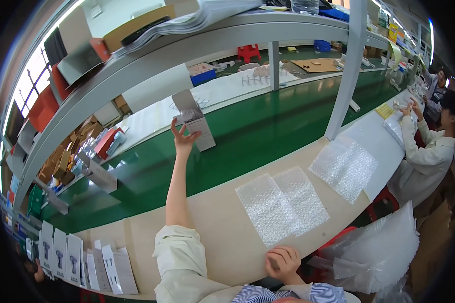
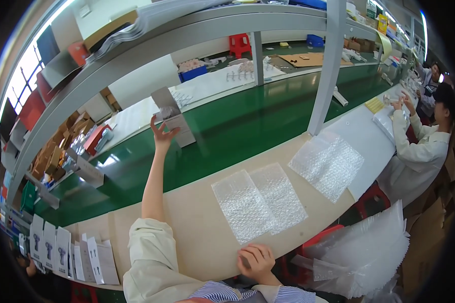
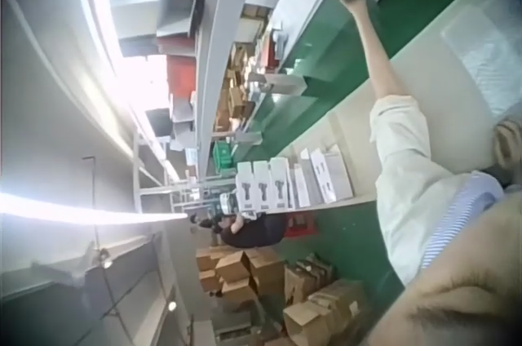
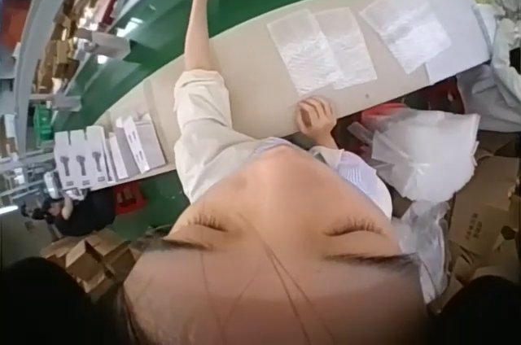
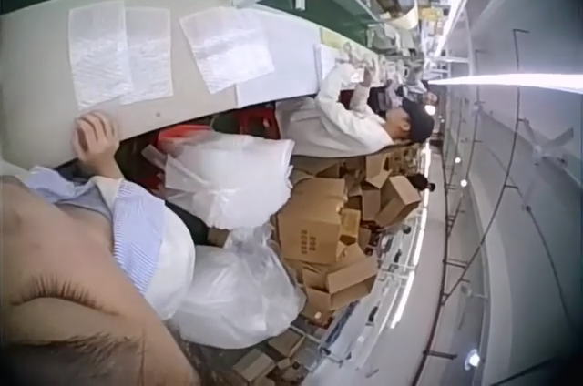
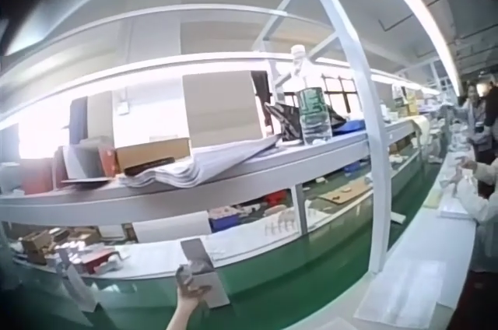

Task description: The person folds flat cardboard boxes into their assembled form by hand, then packs electronics items into plastic bags and places the bagged items into the boxes on an assembly line.

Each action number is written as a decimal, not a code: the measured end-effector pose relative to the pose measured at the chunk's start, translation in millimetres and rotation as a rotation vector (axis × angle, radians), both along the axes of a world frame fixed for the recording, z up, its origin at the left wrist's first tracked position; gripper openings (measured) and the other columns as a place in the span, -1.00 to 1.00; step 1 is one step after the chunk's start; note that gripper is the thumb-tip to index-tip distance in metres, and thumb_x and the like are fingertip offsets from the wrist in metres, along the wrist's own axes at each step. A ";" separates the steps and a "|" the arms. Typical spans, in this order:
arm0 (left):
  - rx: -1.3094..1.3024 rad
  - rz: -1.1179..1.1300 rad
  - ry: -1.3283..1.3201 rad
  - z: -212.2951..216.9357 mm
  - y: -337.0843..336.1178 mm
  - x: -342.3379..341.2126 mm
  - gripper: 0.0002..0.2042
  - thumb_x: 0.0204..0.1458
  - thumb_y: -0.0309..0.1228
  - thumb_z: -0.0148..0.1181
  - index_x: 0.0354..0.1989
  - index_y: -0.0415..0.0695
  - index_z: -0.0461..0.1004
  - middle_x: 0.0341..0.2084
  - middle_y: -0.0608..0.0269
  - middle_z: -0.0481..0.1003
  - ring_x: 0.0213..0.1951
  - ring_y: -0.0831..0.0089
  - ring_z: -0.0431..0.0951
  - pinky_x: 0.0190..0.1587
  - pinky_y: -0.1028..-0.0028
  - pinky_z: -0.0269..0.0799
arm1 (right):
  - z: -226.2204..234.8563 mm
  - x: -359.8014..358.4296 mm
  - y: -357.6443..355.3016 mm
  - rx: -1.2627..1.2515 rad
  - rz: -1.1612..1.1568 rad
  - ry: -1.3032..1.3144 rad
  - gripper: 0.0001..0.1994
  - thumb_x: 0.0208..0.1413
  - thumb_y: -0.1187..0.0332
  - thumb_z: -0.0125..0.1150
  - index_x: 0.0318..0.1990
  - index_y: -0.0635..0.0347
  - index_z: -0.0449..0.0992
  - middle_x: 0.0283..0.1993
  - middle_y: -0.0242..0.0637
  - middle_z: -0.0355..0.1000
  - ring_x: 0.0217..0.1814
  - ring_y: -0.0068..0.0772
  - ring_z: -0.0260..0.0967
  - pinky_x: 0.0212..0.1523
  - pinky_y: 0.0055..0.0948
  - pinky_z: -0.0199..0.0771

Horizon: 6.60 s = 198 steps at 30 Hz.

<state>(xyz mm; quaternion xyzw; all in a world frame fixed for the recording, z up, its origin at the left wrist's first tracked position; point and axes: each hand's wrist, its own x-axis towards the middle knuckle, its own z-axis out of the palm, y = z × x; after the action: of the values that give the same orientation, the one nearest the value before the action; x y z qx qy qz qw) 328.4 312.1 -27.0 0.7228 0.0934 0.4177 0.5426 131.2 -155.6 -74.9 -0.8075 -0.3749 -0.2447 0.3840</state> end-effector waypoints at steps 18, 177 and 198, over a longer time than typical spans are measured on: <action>1.132 -0.745 0.525 7.9 -285.7 -211.1 -0.50 -0.01 -0.14 0.16 0.02 -0.24 0.33 0.18 -0.02 0.18 0.25 0.06 0.13 0.27 0.10 -0.05 | 45.9 51.7 -10.3 0.164 0.018 0.081 -0.81 -0.14 0.57 0.18 -0.30 0.15 0.49 -0.21 -0.28 0.43 -0.09 -0.14 0.35 -0.09 -0.25 0.37; 0.066 0.281 0.526 -17.9 -245.9 -346.2 -0.88 0.01 -0.41 0.17 -0.34 -0.19 0.54 -0.62 0.20 0.51 -0.63 0.53 0.46 -0.53 0.52 0.36 | 73.6 29.0 34.5 0.404 0.774 1.523 -0.60 0.02 0.27 0.24 -0.03 0.26 0.33 -0.28 -0.10 0.44 -0.52 -0.52 0.42 -0.61 -0.59 0.44; 0.813 0.144 0.125 23.2 -279.4 -321.8 -0.77 -0.17 -0.51 0.29 -0.28 -0.13 0.48 -0.30 0.26 0.43 -0.27 0.34 0.44 -0.27 0.44 0.39 | 33.0 -28.7 22.9 0.180 0.585 0.791 -0.58 -0.01 0.44 0.25 0.02 0.25 0.29 -0.22 -0.21 0.40 -0.36 -0.40 0.39 -0.50 -0.53 0.31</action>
<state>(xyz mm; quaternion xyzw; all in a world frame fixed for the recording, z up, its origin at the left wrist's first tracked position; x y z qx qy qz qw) 6.6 32.7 -3.7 0.8937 0.0040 0.4128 0.1757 102.5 -132.6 -41.8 -0.6632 -0.3885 0.1669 0.6176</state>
